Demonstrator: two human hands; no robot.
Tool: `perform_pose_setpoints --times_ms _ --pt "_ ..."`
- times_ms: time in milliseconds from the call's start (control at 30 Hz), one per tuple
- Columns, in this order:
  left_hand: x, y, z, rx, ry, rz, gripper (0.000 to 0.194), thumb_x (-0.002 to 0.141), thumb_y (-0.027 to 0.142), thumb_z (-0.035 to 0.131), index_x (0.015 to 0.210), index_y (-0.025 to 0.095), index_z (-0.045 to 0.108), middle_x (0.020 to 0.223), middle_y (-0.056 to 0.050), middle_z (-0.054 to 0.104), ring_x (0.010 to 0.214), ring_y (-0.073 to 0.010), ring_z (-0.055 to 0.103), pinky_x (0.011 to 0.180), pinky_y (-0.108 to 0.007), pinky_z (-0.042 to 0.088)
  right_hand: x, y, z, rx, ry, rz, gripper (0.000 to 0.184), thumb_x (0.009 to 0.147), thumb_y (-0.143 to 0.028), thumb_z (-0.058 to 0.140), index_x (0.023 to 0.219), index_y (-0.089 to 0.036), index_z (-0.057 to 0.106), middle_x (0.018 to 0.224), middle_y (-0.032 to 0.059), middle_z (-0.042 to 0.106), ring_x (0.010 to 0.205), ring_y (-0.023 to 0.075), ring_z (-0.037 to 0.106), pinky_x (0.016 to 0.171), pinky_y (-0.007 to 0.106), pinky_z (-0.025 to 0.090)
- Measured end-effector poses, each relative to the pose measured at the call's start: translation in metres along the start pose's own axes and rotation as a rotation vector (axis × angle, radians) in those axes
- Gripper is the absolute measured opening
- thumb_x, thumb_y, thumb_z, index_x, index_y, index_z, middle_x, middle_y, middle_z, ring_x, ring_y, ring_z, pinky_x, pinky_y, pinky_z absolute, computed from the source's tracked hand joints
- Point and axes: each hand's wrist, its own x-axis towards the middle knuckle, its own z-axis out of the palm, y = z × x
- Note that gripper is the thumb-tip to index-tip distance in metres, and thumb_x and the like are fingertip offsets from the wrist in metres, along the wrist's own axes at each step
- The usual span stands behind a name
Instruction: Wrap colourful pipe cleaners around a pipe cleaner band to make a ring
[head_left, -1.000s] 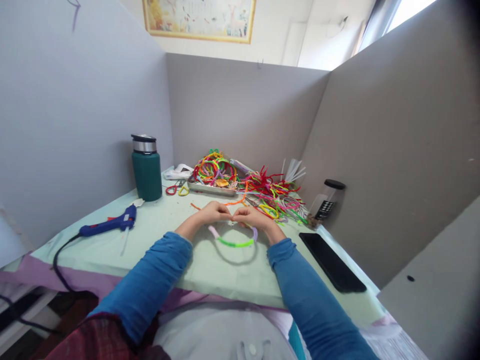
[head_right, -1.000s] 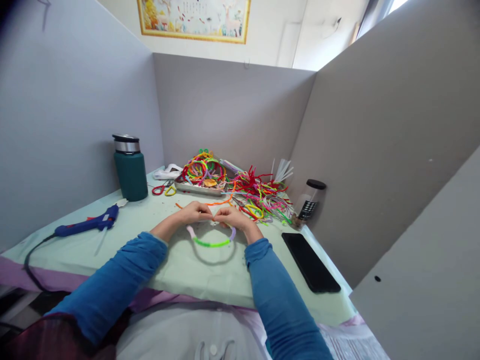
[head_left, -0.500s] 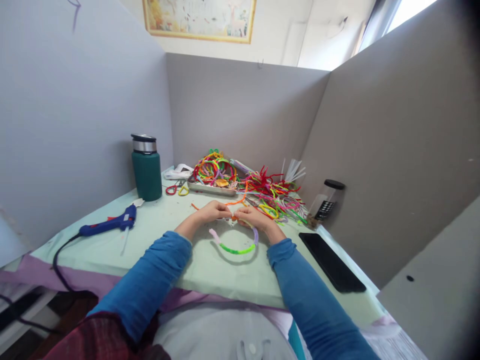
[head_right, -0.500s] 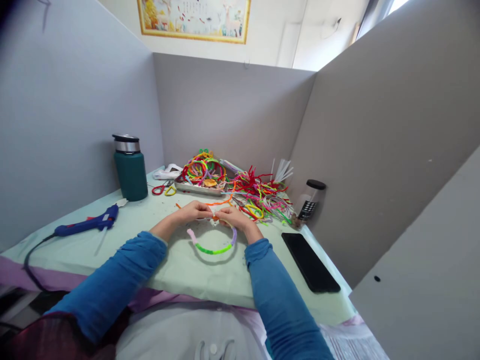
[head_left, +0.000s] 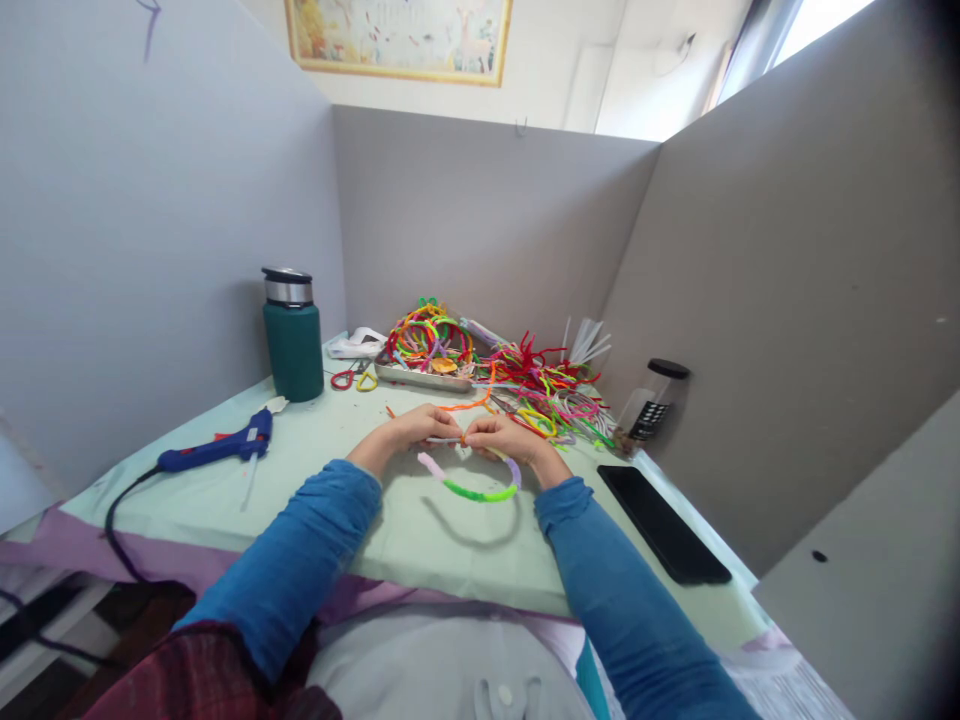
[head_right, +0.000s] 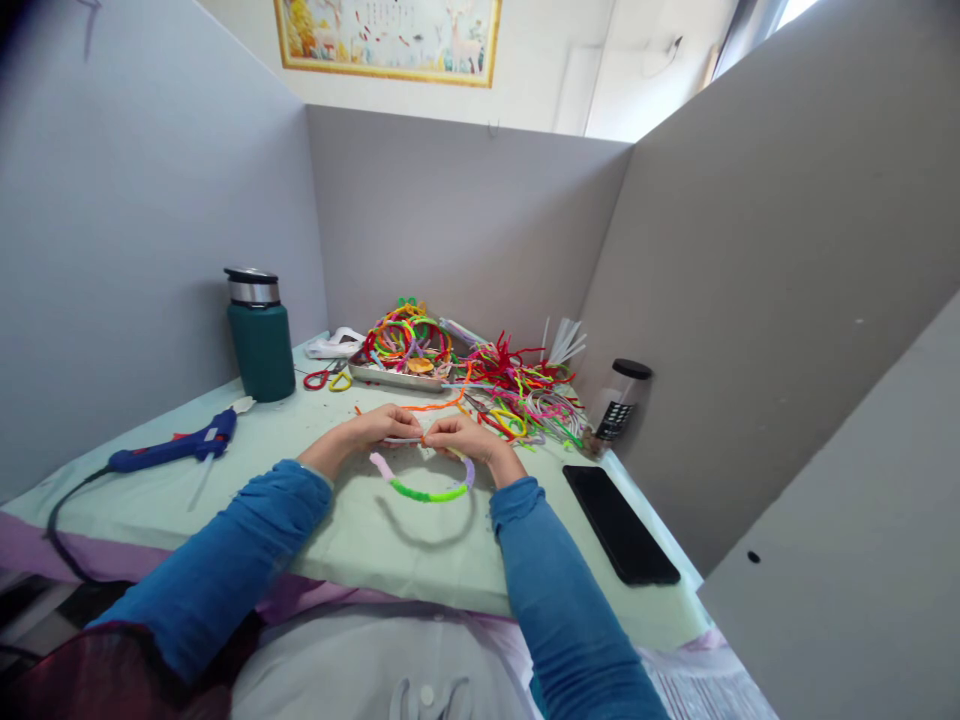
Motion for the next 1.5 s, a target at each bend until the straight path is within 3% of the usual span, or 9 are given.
perform_pose_setpoints --times_ms 167,333,633,833,1000,1200,1400,1500 --pt "-0.001 0.000 0.000 -0.051 0.019 -0.008 0.043 0.055 0.048 0.078 0.074 0.011 0.066 0.059 0.000 0.055 0.045 -0.0053 0.036 0.044 -0.022 0.018 -0.001 -0.003 0.002 0.024 0.011 -0.007 0.032 0.072 -0.045 0.067 0.076 -0.014 0.062 0.050 -0.0058 0.046 0.045 0.0074 0.037 0.046 0.023 0.026" --pt "0.001 0.001 0.002 -0.133 0.091 0.093 0.041 0.056 0.043 0.079 0.079 0.013 0.063 0.060 0.002 0.054 0.047 -0.0046 0.035 0.045 -0.021 0.019 0.002 -0.002 0.005 0.080 0.066 -0.075 0.031 0.073 -0.045 0.067 0.073 -0.015 0.059 0.052 -0.0057 0.046 0.045 0.0069 0.038 0.048 0.022 0.028" --pt "0.010 0.004 0.009 -0.083 0.392 0.145 0.040 0.052 0.041 0.076 0.078 0.011 0.066 0.051 0.004 0.050 0.047 -0.0072 0.037 0.047 -0.022 0.024 0.012 0.004 0.010 0.266 0.268 -0.092 0.035 0.070 -0.048 0.069 0.072 -0.016 0.056 0.053 -0.0060 0.045 0.043 0.0060 0.035 0.045 0.022 0.025" --pt "0.007 0.009 0.010 0.051 0.377 0.233 0.039 0.057 0.042 0.075 0.079 0.010 0.072 0.062 -0.003 0.063 0.060 -0.0135 0.051 0.055 -0.025 0.037 0.014 0.006 0.009 0.294 0.352 -0.090 0.036 0.067 -0.048 0.071 0.069 -0.016 0.054 0.053 -0.0061 0.044 0.044 0.0061 0.035 0.045 0.022 0.026" --pt "0.012 0.000 0.005 0.167 0.396 0.269 0.040 0.063 0.045 0.072 0.081 0.009 0.074 0.069 -0.007 0.068 0.067 -0.0175 0.056 0.060 -0.027 0.041 0.016 0.009 0.010 0.278 0.411 -0.086 0.033 0.067 -0.045 0.071 0.068 -0.016 0.056 0.052 -0.0056 0.044 0.045 0.0069 0.037 0.045 0.023 0.027" --pt "0.020 -0.010 0.002 0.239 0.454 0.287 0.044 0.066 0.050 0.069 0.080 0.009 0.074 0.068 -0.008 0.067 0.065 -0.0171 0.055 0.057 -0.027 0.039 0.019 0.012 0.012 0.365 0.377 -0.043 0.034 0.069 -0.046 0.070 0.075 -0.015 0.058 0.056 -0.0044 0.049 0.043 0.0063 0.039 0.043 0.022 0.028" --pt "0.018 -0.007 0.006 0.215 0.477 0.307 0.042 0.066 0.051 0.068 0.076 0.010 0.073 0.066 -0.006 0.065 0.060 -0.0138 0.051 0.057 -0.027 0.038 0.020 0.012 0.011 0.475 0.239 0.000 0.038 0.076 -0.053 0.063 0.079 -0.015 0.059 0.059 -0.0009 0.056 0.043 0.0070 0.044 0.042 0.022 0.032" --pt "0.017 -0.006 0.007 0.230 0.493 0.294 0.045 0.065 0.055 0.067 0.073 0.010 0.072 0.061 -0.003 0.062 0.058 -0.0127 0.048 0.055 -0.026 0.036 0.021 0.011 0.013 0.461 0.248 -0.001 0.035 0.074 -0.049 0.066 0.076 -0.014 0.059 0.058 -0.0016 0.055 0.042 0.0064 0.043 0.041 0.021 0.030"
